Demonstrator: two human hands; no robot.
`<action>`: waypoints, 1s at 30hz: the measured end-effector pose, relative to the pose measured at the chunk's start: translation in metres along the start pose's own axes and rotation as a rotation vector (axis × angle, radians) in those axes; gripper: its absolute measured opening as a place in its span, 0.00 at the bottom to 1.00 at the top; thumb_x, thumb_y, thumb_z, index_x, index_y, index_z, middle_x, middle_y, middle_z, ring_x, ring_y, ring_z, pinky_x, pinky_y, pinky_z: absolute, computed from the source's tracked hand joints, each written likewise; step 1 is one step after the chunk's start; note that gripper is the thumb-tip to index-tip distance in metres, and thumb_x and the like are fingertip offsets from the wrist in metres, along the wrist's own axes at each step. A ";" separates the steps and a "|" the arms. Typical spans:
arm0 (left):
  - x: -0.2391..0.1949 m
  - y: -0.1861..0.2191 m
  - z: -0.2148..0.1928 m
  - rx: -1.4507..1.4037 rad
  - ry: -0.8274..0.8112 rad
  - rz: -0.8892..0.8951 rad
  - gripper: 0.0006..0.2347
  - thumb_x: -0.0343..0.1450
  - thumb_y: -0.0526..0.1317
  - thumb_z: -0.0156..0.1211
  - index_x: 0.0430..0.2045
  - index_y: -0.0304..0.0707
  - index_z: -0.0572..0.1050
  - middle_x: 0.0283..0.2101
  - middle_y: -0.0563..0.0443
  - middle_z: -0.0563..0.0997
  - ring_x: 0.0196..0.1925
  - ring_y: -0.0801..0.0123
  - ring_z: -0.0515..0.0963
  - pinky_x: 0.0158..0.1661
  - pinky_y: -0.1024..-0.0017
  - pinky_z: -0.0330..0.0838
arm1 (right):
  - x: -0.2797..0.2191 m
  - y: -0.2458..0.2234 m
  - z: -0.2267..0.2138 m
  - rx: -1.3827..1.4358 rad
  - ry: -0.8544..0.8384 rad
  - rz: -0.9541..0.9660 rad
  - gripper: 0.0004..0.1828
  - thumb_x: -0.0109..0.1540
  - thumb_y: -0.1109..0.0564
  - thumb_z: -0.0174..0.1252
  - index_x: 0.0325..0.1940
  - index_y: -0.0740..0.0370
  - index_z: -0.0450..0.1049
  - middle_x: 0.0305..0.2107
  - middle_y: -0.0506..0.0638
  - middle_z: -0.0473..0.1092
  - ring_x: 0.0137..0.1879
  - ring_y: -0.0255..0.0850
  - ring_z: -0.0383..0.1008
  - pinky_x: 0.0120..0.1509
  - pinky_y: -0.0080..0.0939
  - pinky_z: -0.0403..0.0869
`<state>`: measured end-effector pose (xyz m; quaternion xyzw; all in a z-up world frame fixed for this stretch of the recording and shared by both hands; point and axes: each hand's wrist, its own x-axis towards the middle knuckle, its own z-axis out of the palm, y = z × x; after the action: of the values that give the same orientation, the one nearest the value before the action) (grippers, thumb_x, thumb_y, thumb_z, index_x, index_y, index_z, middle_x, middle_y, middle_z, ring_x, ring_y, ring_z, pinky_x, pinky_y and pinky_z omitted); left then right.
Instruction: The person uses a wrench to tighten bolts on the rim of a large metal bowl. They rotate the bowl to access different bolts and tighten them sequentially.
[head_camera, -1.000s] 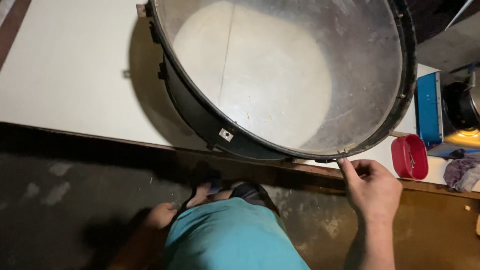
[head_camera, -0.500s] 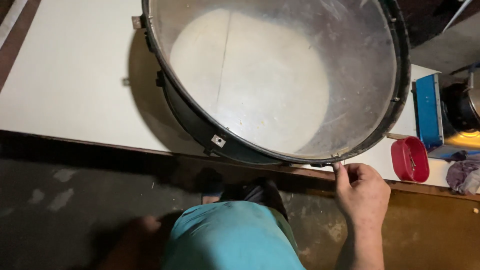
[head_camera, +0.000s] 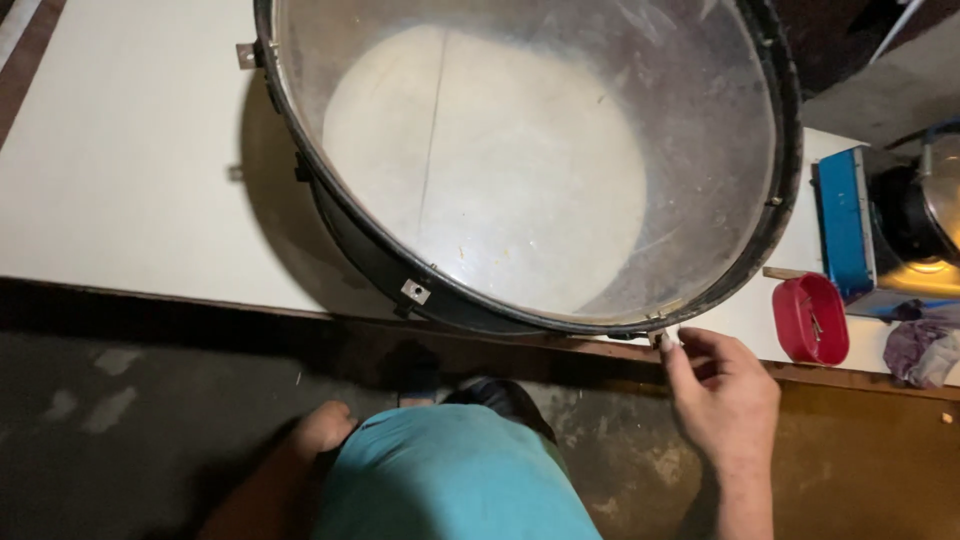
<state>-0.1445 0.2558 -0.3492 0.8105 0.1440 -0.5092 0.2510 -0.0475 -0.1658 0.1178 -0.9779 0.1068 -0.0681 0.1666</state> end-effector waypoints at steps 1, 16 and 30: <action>0.001 -0.003 0.004 0.002 0.023 0.020 0.14 0.69 0.53 0.58 0.30 0.43 0.80 0.37 0.48 0.82 0.39 0.60 0.81 0.41 0.64 0.69 | 0.000 -0.008 -0.004 -0.010 -0.020 0.106 0.15 0.60 0.45 0.65 0.43 0.57 0.84 0.34 0.47 0.80 0.37 0.38 0.78 0.47 0.38 0.75; -0.007 -0.038 -0.006 0.084 -0.093 -0.079 0.11 0.74 0.50 0.52 0.40 0.48 0.78 0.43 0.52 0.79 0.44 0.69 0.79 0.48 0.69 0.72 | -0.004 0.008 0.015 -0.231 0.029 0.104 0.18 0.64 0.39 0.64 0.34 0.55 0.83 0.29 0.49 0.79 0.36 0.46 0.78 0.45 0.46 0.72; 0.046 -0.065 0.047 0.009 0.095 0.019 0.11 0.63 0.52 0.62 0.23 0.49 0.78 0.30 0.55 0.78 0.32 0.71 0.76 0.37 0.70 0.69 | -0.001 0.012 0.017 -0.206 0.050 0.030 0.17 0.66 0.43 0.65 0.31 0.56 0.80 0.26 0.48 0.76 0.30 0.44 0.73 0.42 0.46 0.70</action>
<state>-0.1916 0.2830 -0.4241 0.8362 0.1457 -0.4683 0.2453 -0.0476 -0.1715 0.0973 -0.9861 0.1320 -0.0788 0.0633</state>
